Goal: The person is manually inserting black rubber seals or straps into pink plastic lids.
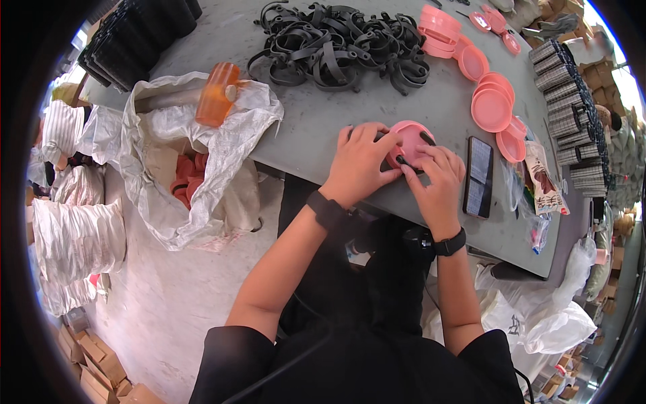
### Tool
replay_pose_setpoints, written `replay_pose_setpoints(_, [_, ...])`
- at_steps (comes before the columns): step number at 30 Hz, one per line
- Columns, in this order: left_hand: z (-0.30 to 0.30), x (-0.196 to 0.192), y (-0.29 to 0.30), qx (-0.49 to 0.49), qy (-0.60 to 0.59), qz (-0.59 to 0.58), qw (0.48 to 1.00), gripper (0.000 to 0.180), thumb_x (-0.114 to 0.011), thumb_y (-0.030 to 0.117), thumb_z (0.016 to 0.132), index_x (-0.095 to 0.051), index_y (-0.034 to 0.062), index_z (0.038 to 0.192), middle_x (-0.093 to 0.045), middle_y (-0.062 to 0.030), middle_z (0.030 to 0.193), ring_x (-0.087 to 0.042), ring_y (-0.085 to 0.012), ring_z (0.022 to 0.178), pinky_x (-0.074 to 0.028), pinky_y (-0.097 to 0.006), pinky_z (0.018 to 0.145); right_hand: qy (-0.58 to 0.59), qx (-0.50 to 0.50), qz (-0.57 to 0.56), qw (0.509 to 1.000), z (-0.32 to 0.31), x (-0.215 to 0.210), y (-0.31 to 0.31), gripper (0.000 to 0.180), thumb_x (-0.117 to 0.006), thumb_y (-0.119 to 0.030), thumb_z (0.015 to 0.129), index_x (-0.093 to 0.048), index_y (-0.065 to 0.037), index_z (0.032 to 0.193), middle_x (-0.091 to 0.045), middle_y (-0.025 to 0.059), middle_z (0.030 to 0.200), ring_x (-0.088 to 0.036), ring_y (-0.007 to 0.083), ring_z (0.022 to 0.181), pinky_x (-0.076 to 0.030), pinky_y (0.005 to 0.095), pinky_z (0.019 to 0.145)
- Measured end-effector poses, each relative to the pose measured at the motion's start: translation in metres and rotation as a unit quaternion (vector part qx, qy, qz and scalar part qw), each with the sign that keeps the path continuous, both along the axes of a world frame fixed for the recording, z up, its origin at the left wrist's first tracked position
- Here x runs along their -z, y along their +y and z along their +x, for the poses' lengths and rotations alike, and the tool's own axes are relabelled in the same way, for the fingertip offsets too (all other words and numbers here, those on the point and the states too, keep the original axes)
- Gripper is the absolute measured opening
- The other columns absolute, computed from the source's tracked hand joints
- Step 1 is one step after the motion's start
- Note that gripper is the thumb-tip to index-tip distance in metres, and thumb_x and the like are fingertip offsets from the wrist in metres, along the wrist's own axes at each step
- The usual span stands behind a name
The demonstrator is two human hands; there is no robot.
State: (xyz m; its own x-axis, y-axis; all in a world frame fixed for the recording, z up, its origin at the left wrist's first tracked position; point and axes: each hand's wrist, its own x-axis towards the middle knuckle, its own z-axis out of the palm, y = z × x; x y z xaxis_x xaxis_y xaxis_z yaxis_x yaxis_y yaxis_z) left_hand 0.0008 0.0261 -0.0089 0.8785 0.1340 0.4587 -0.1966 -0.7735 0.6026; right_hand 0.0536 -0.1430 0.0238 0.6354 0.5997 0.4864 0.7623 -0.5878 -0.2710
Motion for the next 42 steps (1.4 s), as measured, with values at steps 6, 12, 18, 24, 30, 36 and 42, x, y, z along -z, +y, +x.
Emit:
replay_pose_setpoints(6, [-0.001, -0.003, 0.001, 0.009, 0.038, -0.025, 0.999, 0.046, -0.079, 0.024, 0.068, -0.062, 0.0152, 0.11, -0.055, -0.0096, 0.128, -0.048, -0.0297, 0.122, -0.031, -0.047, 0.105, 0.045, -0.016, -0.001, 0.999, 0.007, -0.001, 0.003, 0.023, -0.074, -0.019, 0.075, -0.068, -0.011, 0.095, -0.064, 0.0011, 0.094, -0.056, 0.0212, 0.096, -0.034, 0.0393, 0.09])
replay_pose_setpoints(12, [0.009, -0.005, 0.024, 0.098, 0.118, -0.044, 0.987, 0.036, -0.074, 0.021, 0.077, -0.063, 0.0156, 0.111, -0.046, -0.006, 0.144, -0.037, -0.033, 0.137, -0.019, -0.058, 0.111, 0.129, -0.023, -0.063, 0.989, 0.007, -0.016, 0.005, 0.025, -0.072, -0.016, 0.076, -0.068, -0.01, 0.101, -0.064, 0.0026, 0.089, -0.057, 0.0233, 0.091, -0.038, 0.0387, 0.08])
replay_pose_setpoints(18, [0.012, -0.001, 0.021, 0.12, 0.1, -0.054, 0.986, 0.033, -0.073, 0.017, 0.08, -0.062, 0.0139, 0.11, -0.048, -0.0071, 0.143, -0.041, -0.0316, 0.133, -0.018, -0.058, 0.113, 0.134, -0.032, -0.092, 0.986, 0.008, -0.026, 0.008, 0.023, -0.071, -0.015, 0.077, -0.068, -0.009, 0.099, -0.064, 0.0037, 0.087, -0.059, 0.0239, 0.088, -0.04, 0.0386, 0.073])
replay_pose_setpoints(24, [0.013, 0.001, 0.02, 0.117, 0.09, -0.063, 0.987, 0.033, -0.073, 0.015, 0.079, -0.062, 0.0123, 0.11, -0.049, -0.0095, 0.14, -0.046, -0.0297, 0.128, -0.021, -0.054, 0.113, 0.108, -0.05, -0.12, 0.986, 0.011, -0.03, 0.008, 0.019, -0.07, -0.016, 0.077, -0.068, -0.008, 0.094, -0.065, 0.0036, 0.085, -0.059, 0.0238, 0.087, -0.04, 0.0386, 0.072])
replay_pose_setpoints(30, [0.011, 0.001, 0.02, 0.114, 0.086, -0.074, 0.987, 0.032, -0.073, 0.016, 0.079, -0.064, 0.0135, 0.109, -0.052, -0.0086, 0.138, -0.049, -0.0293, 0.125, -0.022, -0.054, 0.113, 0.1, -0.055, -0.118, 0.986, 0.011, -0.029, 0.004, 0.018, -0.071, -0.019, 0.078, -0.068, -0.008, 0.092, -0.065, 0.003, 0.085, -0.059, 0.0229, 0.086, -0.039, 0.0381, 0.073])
replay_pose_setpoints(36, [0.015, 0.003, 0.022, 0.122, 0.091, -0.095, 0.984, 0.029, -0.074, 0.017, 0.078, -0.067, 0.0144, 0.106, -0.054, -0.0067, 0.136, -0.05, -0.0285, 0.124, -0.022, -0.054, 0.113, 0.11, -0.053, -0.087, 0.989, 0.013, -0.021, 0.002, 0.018, -0.071, -0.02, 0.079, -0.068, -0.009, 0.093, -0.065, 0.0016, 0.084, -0.058, 0.022, 0.086, -0.038, 0.0374, 0.075])
replay_pose_setpoints(42, [0.023, 0.005, 0.036, 0.13, 0.051, -0.067, 0.988, 0.024, -0.075, 0.019, 0.073, -0.07, 0.0152, 0.096, -0.06, -0.0076, 0.126, -0.056, -0.0276, 0.113, -0.035, -0.047, 0.1, 0.112, -0.057, -0.024, 0.992, 0.012, -0.007, 0.008, 0.021, -0.07, -0.019, 0.08, -0.066, -0.009, 0.097, -0.063, 0.0059, 0.09, -0.057, 0.0272, 0.089, -0.039, 0.0398, 0.079])
